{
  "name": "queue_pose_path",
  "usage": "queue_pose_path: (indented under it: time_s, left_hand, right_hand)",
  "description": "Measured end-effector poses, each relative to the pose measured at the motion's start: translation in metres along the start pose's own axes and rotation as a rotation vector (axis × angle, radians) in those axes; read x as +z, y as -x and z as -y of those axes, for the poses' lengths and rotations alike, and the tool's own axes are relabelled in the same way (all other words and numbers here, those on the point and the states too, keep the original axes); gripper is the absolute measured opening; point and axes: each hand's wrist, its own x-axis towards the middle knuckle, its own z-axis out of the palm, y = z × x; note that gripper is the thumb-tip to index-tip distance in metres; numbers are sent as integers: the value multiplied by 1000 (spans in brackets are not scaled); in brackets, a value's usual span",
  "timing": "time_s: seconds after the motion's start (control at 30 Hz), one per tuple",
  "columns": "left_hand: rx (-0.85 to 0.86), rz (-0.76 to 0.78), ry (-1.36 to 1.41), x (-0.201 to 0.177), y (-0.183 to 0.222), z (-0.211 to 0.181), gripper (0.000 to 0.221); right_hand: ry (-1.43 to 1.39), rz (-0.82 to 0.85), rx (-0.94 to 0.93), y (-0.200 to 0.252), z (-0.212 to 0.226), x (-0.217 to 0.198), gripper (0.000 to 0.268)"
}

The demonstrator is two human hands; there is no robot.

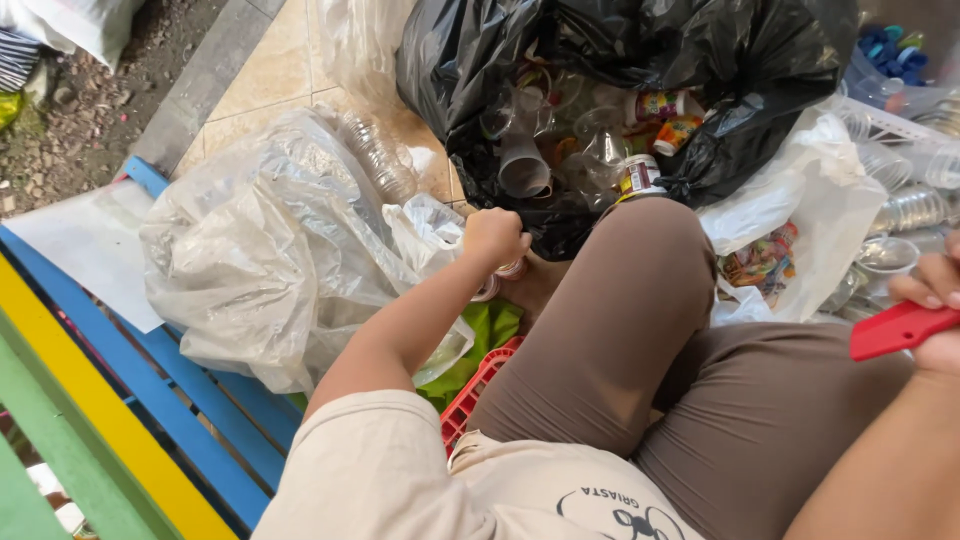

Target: The person sits on the floor and uses a red utility knife to cut the labels off various plastic containers. They pick up each container, slice around the label, and place the modified container into a white basket while discarding the labels into a black trash bag.

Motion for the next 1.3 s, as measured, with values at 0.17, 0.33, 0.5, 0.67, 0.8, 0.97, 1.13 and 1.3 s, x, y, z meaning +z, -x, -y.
queue_pose_path:
  time_s: [0.17, 0.33, 0.5, 0.67, 0.8, 0.97, 1.13, 1.3]
  left_hand:
    - [-8, 7, 46, -8, 25, -22, 42]
    - [7, 29, 145, -17, 51, -30, 42]
    - [-55, -122, 380, -48, 50, -17, 37]
    - [-73, -211, 851, -57, 40, 4, 35]
    - [-54, -135, 1252, -48, 29, 15, 38]
    - [96, -225, 847, -57, 31, 14, 30]
    - [255, -325, 632, -34, 28, 17, 19]
    - [210, -409, 543, -13, 25, 19, 22]
  right_hand:
    - [60, 42, 11, -5, -6, 39, 17]
    - [272, -258, -12, -9, -28, 129, 21]
    - [256, -253, 13, -20, -38, 133, 18]
    - [198, -152, 50, -29, -47, 123, 17]
    - [184, -216, 40, -26, -47, 124, 20]
    - [56, -193, 29, -20, -42, 118, 18]
    - [-52, -265, -32, -10, -39, 134, 16]
    - [-157, -231, -57, -18, -47, 126, 17]
